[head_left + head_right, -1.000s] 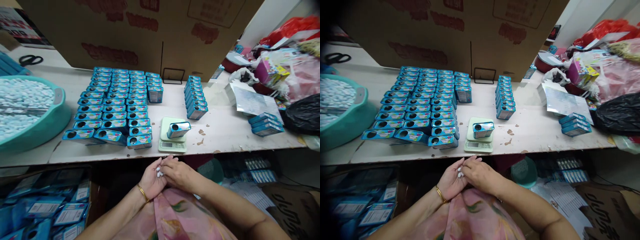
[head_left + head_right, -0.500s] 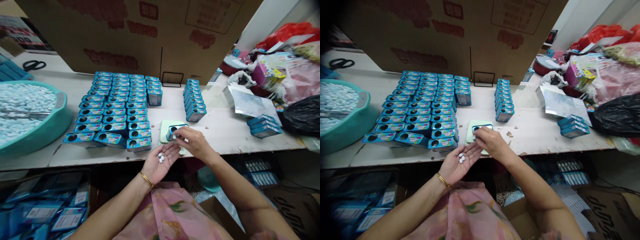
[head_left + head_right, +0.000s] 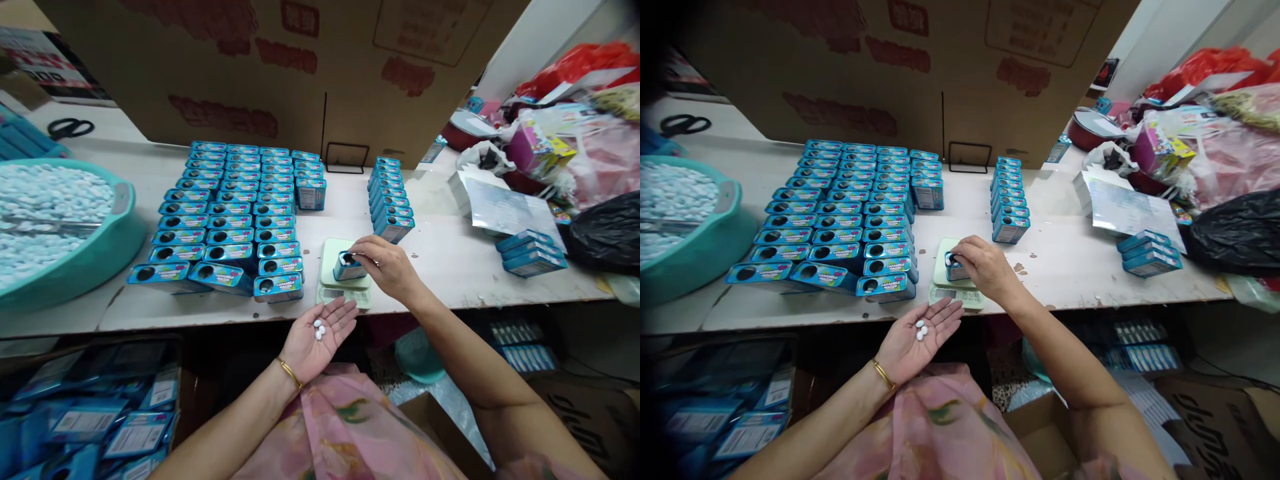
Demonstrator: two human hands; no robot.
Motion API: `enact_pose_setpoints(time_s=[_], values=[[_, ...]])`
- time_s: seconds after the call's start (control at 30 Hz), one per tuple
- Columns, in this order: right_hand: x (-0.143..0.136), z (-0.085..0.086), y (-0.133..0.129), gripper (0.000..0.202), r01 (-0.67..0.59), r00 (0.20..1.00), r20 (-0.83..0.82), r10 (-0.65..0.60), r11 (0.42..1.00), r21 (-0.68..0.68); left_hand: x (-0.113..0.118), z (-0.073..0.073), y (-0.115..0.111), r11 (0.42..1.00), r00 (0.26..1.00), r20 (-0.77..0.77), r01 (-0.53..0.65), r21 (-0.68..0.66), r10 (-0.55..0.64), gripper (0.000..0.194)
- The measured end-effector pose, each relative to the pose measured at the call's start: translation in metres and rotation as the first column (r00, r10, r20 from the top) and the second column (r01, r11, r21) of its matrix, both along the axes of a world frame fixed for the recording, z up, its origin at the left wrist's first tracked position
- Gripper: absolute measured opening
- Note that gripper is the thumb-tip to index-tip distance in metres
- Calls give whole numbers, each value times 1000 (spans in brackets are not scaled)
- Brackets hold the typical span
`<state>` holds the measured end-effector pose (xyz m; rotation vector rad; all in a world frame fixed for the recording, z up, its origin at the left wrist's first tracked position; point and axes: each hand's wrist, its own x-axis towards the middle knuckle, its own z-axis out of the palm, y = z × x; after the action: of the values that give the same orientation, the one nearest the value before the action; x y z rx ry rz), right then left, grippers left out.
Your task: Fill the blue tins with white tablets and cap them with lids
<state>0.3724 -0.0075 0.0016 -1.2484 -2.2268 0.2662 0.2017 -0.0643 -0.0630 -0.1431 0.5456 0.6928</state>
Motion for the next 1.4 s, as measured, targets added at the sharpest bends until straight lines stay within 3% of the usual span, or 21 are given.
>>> enact_pose_setpoints(time_s=[0.13,0.3,0.4,0.7,0.87,1.03,1.2,1.4], values=[[1,-5,-4,21,-18,1000,-17,18,1000,-21,1,0,1,1000,1000,5,-9,-2,9,31],[-1,-9,-5,26,-87,969,235,78,996,27,0,-1,-2,1000,1000,-4,-4,-11,4,32],[1,-7,-5,26,-65,947,320,44,996,56,-2,-3,-4,1000,1000,-12,-5,-7,5,31],[6,-7,-2,26,-30,998,48,27,998,64,-8,-9,-8,1000,999,-33,10,2,-10,30],[3,-4,-38,24,63,995,-79,-60,997,41,-15,-14,-13,999,999,-12,51,-3,-51,31],[-33,-36,-90,22,-202,974,73,213,970,-137,-12,-20,-20,992,991,44,123,8,-123,33],[-59,-71,-110,22,-123,970,190,152,980,-156,-6,-20,-24,983,981,76,180,-38,-176,41],[-52,-75,-107,23,-148,980,100,174,962,-231,-6,-22,-26,982,981,68,183,-45,-180,38]])
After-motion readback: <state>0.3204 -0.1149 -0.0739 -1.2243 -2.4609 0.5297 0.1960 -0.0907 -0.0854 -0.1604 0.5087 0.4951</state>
